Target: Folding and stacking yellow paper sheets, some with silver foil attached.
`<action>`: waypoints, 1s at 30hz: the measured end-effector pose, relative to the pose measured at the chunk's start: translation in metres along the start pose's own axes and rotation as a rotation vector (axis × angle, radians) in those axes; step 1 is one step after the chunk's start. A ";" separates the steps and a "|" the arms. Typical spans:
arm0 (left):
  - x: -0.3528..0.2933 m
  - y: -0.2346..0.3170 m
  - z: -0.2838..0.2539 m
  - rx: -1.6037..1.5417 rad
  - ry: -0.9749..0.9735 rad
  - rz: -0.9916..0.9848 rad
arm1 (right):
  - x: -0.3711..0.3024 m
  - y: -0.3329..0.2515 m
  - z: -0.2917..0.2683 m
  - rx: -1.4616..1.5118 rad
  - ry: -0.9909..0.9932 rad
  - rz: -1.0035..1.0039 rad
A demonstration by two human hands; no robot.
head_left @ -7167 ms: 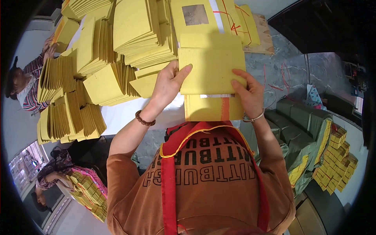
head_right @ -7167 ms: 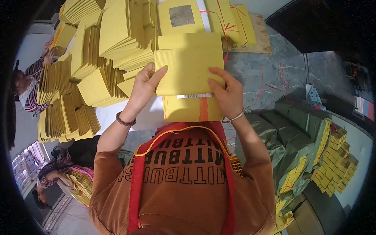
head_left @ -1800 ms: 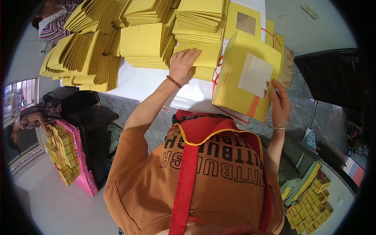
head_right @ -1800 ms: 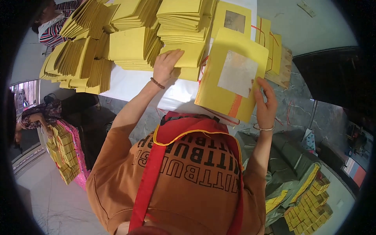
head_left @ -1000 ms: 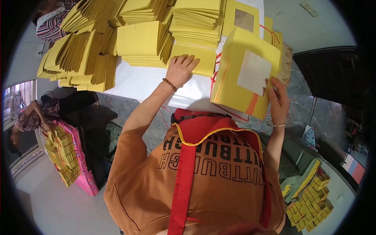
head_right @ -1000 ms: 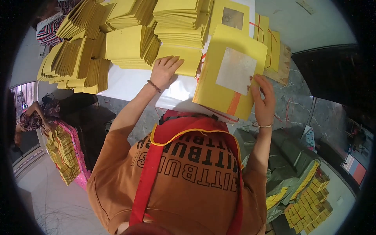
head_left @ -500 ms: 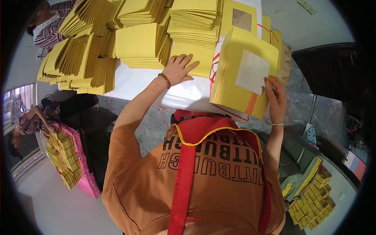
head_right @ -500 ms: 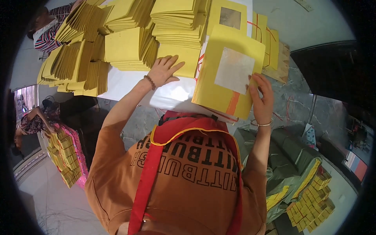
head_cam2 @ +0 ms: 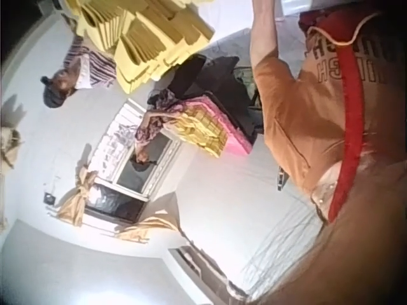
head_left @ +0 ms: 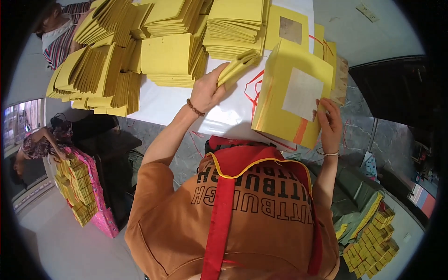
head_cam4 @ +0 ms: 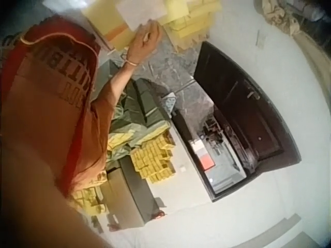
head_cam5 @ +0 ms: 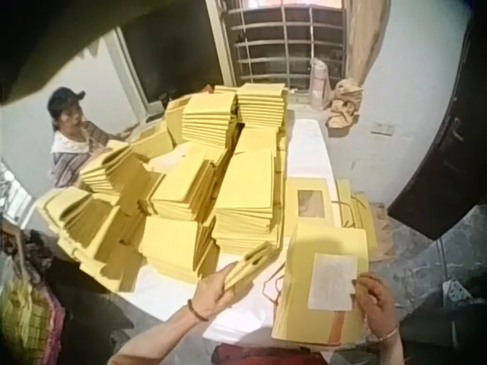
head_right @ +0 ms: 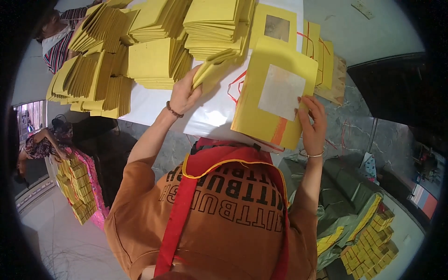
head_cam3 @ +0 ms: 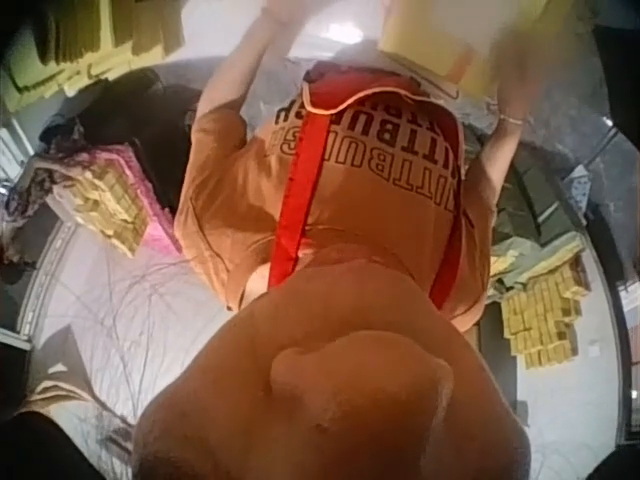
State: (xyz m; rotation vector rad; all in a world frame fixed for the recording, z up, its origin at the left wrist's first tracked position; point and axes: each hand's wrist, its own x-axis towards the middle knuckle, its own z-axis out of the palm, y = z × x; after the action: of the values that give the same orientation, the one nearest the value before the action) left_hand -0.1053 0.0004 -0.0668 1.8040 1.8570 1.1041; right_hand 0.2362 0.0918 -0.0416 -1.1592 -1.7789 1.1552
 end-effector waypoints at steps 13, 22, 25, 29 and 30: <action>-0.010 0.015 -0.021 0.382 -0.268 0.017 | 0.002 0.000 0.001 -0.060 -0.005 -0.029; -0.020 -0.042 0.063 0.588 -0.021 0.402 | -0.001 -0.004 0.005 0.007 -0.001 0.005; -0.017 -0.046 0.064 0.652 -0.123 0.406 | 0.001 -0.005 0.005 -0.088 -0.003 -0.022; -0.012 -0.044 0.055 0.741 -0.151 0.367 | -0.002 -0.006 0.008 -0.027 0.005 0.028; -0.013 -0.049 0.052 0.755 -0.153 0.389 | -0.002 -0.006 0.008 -0.027 0.004 0.028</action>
State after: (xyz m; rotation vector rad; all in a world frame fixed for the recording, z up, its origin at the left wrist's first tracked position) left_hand -0.1006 0.0083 -0.1388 2.6530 2.0329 0.3291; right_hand 0.2280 0.0867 -0.0385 -1.2049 -1.7854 1.1470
